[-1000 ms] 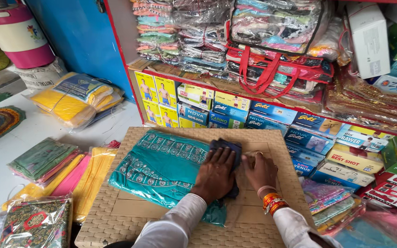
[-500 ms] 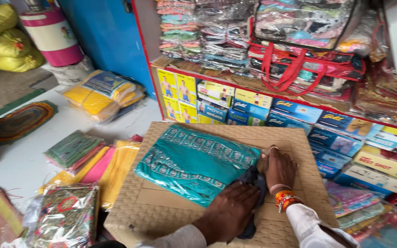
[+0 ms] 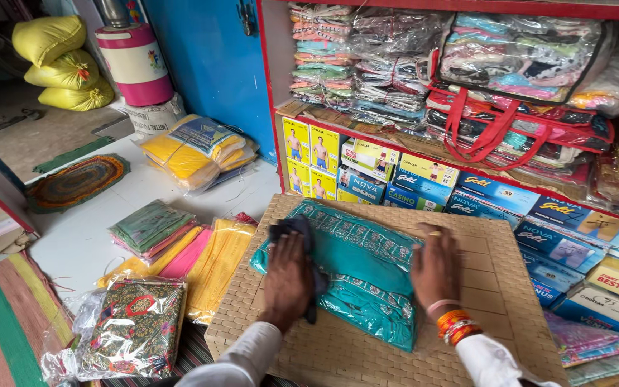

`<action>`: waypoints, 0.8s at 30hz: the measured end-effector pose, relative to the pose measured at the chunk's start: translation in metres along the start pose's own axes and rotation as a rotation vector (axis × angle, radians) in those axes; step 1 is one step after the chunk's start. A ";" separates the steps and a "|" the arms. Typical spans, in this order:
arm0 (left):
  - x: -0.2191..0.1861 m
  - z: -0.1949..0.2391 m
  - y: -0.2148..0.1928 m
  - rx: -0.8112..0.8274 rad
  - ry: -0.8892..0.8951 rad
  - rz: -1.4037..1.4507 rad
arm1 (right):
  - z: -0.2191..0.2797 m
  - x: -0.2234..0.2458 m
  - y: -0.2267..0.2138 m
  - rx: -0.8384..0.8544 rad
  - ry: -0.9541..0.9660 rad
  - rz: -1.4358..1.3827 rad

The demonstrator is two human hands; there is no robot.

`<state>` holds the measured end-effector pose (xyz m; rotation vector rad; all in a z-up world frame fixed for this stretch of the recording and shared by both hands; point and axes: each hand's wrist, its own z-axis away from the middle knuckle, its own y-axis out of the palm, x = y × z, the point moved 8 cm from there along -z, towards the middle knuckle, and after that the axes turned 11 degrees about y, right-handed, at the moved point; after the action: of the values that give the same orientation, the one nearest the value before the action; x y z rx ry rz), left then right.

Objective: The person wipes the surface of several packaged fabric items using a dark cloth. They handle a grey package, a teal package, a yellow package, and a red package, wiping each one thoroughly before placing it aside.

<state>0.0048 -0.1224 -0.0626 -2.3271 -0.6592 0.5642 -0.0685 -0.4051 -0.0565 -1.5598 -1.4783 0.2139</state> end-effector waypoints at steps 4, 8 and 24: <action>-0.089 0.003 0.020 0.062 0.128 0.283 | 0.028 0.040 0.029 0.052 -0.176 -0.448; -0.132 0.002 0.017 0.078 0.171 0.219 | 0.033 0.027 0.041 0.094 -0.042 -0.540; 0.103 -0.004 0.004 -0.068 -0.430 0.022 | 0.035 0.020 0.066 0.235 0.038 0.110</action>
<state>0.0886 -0.0672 -0.0848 -2.2938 -0.8572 1.0845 -0.0420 -0.3591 -0.1122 -1.4469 -1.2891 0.4057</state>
